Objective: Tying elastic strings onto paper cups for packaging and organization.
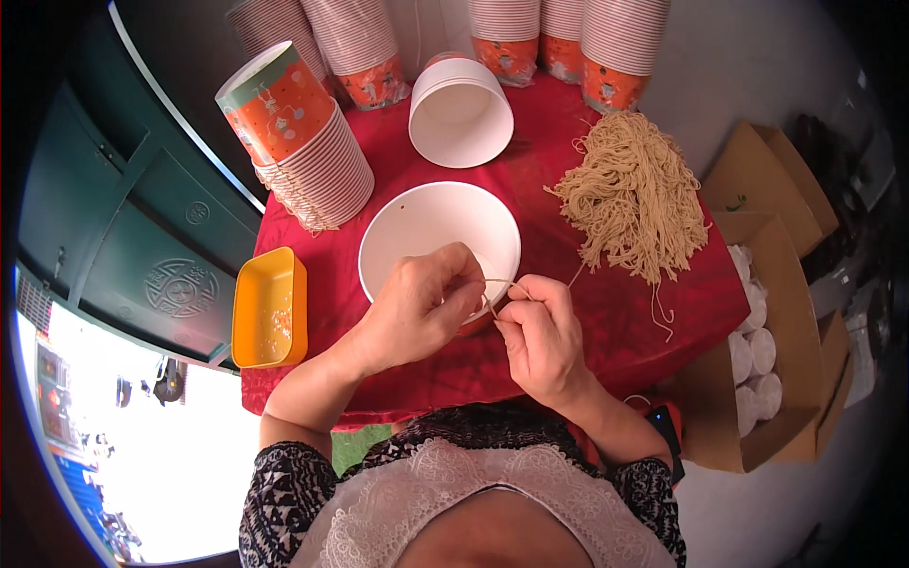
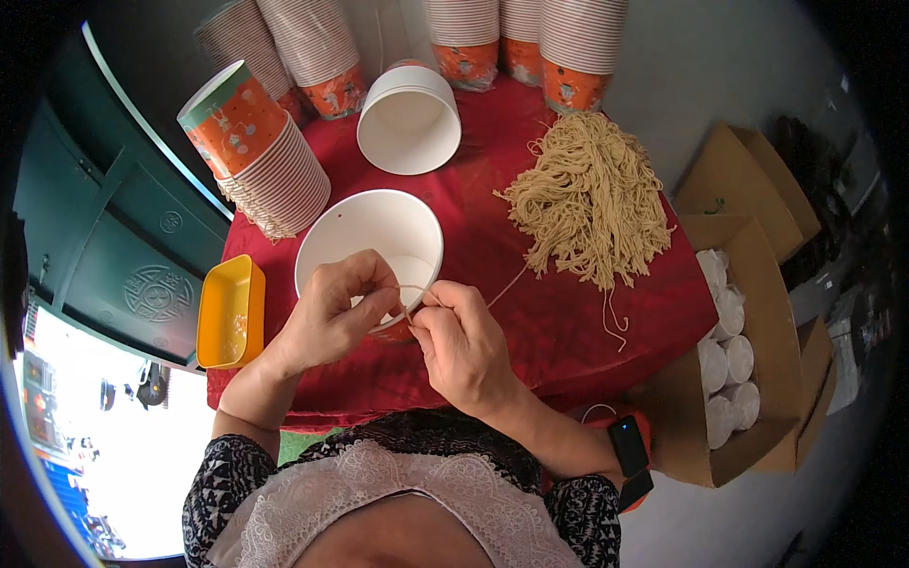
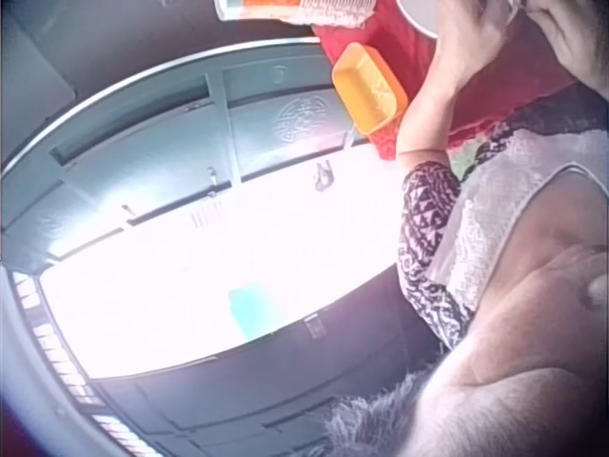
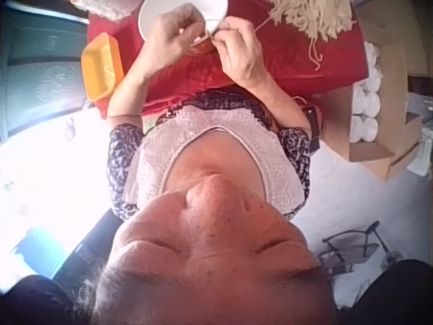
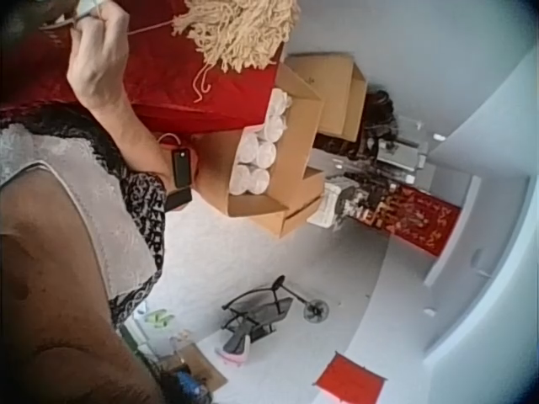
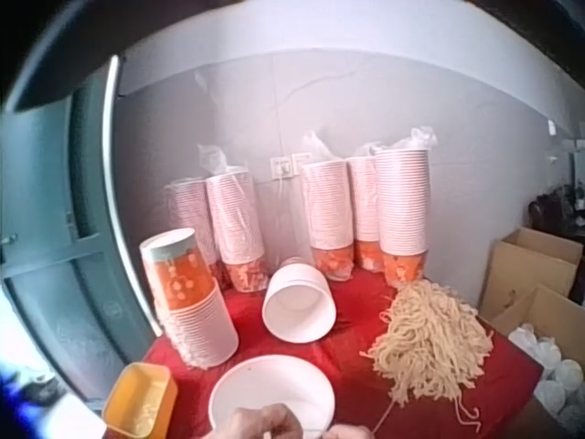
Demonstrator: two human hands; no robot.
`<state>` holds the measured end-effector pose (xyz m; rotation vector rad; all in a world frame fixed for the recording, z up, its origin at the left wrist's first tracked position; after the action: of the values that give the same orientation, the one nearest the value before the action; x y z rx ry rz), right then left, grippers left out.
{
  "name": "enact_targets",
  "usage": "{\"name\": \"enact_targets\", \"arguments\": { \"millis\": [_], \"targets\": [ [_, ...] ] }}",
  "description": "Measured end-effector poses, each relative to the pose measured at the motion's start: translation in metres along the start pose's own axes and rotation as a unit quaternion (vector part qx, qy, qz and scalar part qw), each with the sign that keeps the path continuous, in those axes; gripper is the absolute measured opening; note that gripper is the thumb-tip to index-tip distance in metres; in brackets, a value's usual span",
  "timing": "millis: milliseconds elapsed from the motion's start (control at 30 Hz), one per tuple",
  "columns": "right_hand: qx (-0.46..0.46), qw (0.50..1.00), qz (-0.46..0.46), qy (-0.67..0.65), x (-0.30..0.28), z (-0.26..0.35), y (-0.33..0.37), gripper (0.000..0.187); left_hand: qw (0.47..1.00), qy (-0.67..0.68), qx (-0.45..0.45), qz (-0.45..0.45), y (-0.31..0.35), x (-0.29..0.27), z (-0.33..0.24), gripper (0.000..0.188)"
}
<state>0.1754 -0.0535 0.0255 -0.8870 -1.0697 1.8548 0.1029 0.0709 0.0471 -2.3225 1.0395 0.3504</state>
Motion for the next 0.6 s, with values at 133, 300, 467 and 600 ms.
{"name": "enact_targets", "arguments": {
  "millis": [133,300,467,600],
  "targets": [
    [-0.002,1.000,0.011,-0.006,0.000,0.003,0.003,0.019,1.000,0.007,-0.027,-0.007,0.000,0.001,0.004,0.004],
    [-0.014,0.999,0.028,-0.036,0.005,0.004,0.009,0.015,0.998,-0.047,-0.010,-0.032,-0.001,-0.003,0.003,0.005],
    [-0.016,0.999,0.029,-0.031,0.004,-0.001,0.008,0.017,0.994,-0.099,-0.028,-0.024,-0.003,-0.004,-0.001,0.004],
    [-0.022,1.000,-0.001,-0.021,-0.001,0.001,0.008,0.019,0.994,-0.084,0.035,-0.053,-0.003,-0.004,-0.006,0.005]
  ]
}}
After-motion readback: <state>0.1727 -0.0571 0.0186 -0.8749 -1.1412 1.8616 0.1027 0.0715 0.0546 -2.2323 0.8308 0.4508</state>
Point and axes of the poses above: each hand's wrist, its own y-axis away from the middle knuckle, its own x-axis out of the palm, z = x × y, the point moved 8 cm from there along -y, towards the middle knuckle, and after that the axes turned 12 degrees about -z, right-handed, at the moved point
